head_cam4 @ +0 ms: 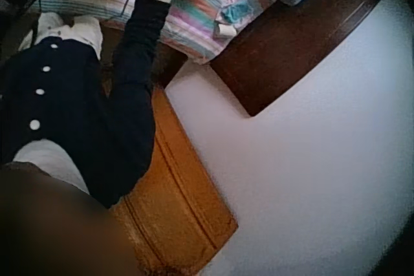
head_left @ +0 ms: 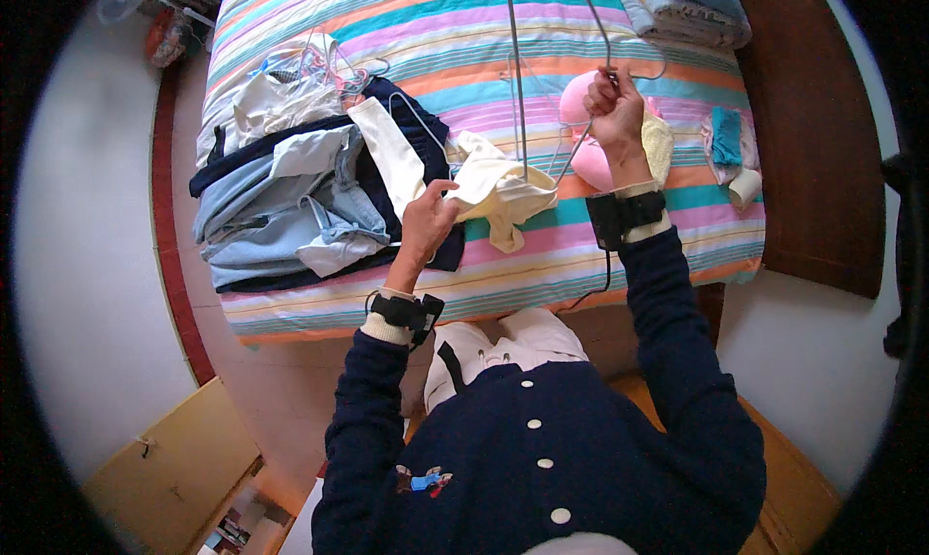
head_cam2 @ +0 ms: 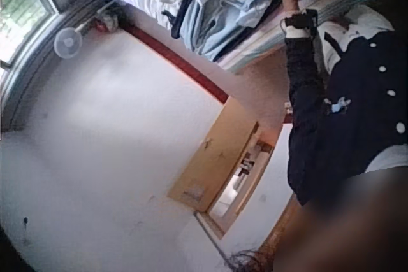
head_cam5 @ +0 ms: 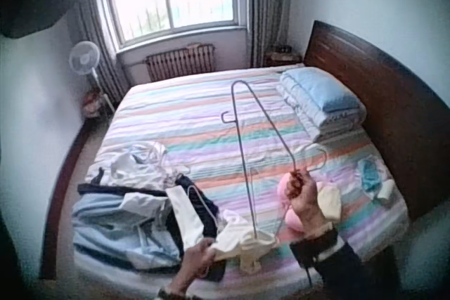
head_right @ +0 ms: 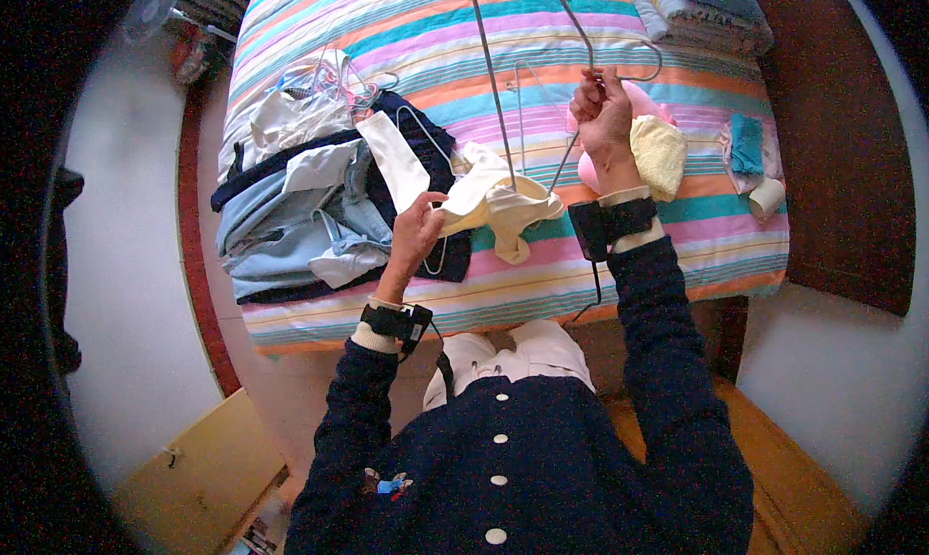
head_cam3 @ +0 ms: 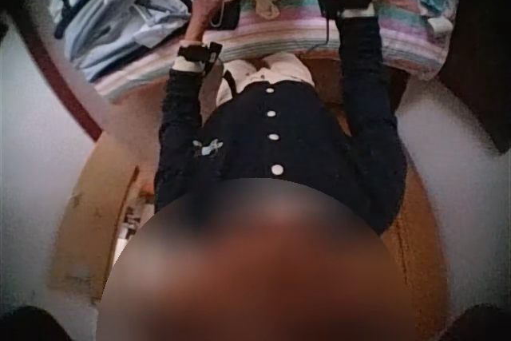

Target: The person removes clothes from hangers, places them on a bed, and then folds a yellow cloth. They also move shoes on a balcony and handle a broom.

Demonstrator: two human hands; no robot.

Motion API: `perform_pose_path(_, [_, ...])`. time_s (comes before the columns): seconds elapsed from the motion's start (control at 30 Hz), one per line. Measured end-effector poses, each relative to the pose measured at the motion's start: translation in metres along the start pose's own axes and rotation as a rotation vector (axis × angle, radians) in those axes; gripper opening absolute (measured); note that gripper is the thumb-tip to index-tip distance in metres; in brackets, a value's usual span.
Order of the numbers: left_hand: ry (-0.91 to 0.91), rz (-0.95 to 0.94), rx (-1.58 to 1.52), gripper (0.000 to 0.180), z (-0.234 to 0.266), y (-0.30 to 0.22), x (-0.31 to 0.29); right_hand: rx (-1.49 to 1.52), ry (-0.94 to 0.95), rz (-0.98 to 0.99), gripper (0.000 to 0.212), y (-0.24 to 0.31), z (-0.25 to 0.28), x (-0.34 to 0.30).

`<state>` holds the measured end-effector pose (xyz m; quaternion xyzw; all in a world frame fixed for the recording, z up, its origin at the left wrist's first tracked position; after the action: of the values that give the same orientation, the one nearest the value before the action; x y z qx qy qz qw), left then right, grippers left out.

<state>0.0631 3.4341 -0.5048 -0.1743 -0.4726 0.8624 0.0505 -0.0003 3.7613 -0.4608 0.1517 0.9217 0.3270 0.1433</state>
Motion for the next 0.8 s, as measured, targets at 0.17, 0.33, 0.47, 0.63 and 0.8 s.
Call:
perform_pose_path(0.17, [-0.002, -0.304, 0.193, 0.043, -0.021, -0.026, 0.005, 0.065, 0.092, 0.032, 0.032, 0.017, -0.023, 0.000])
perform_pose_path(0.33, [0.050, -0.307, 0.427, 0.040, -0.059, -0.043, 0.021, 0.056, 0.096, 0.095, 0.031, 0.010, -0.042, -0.010])
perform_pose_path(0.47, [0.122, -0.246, 0.537, 0.031, -0.063, -0.027, 0.020, -0.015, -0.095, 0.270, 0.036, 0.045, -0.035, -0.008])
perform_pose_path(0.63, [0.360, -0.132, 0.514, 0.023, -0.054, 0.011, -0.002, -0.157, -0.161, 0.454, 0.039, 0.088, 0.012, 0.024])
perform_pose_path(0.8, [0.381, 0.355, 0.111, 0.039, -0.002, 0.035, -0.008, -0.270, -0.392, 0.213, 0.032, 0.016, 0.093, 0.033])
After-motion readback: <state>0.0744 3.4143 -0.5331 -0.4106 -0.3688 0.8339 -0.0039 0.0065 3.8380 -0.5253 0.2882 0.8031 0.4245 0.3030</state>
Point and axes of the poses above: each hand's wrist, its own x-axis towards the middle knuckle, its own z-axis out of the back of the hand, y = z × x, the point moved 1 cm from there along x, towards the middle knuckle, and after that the axes turned 5 degrees about z, right-handed, at the moved point
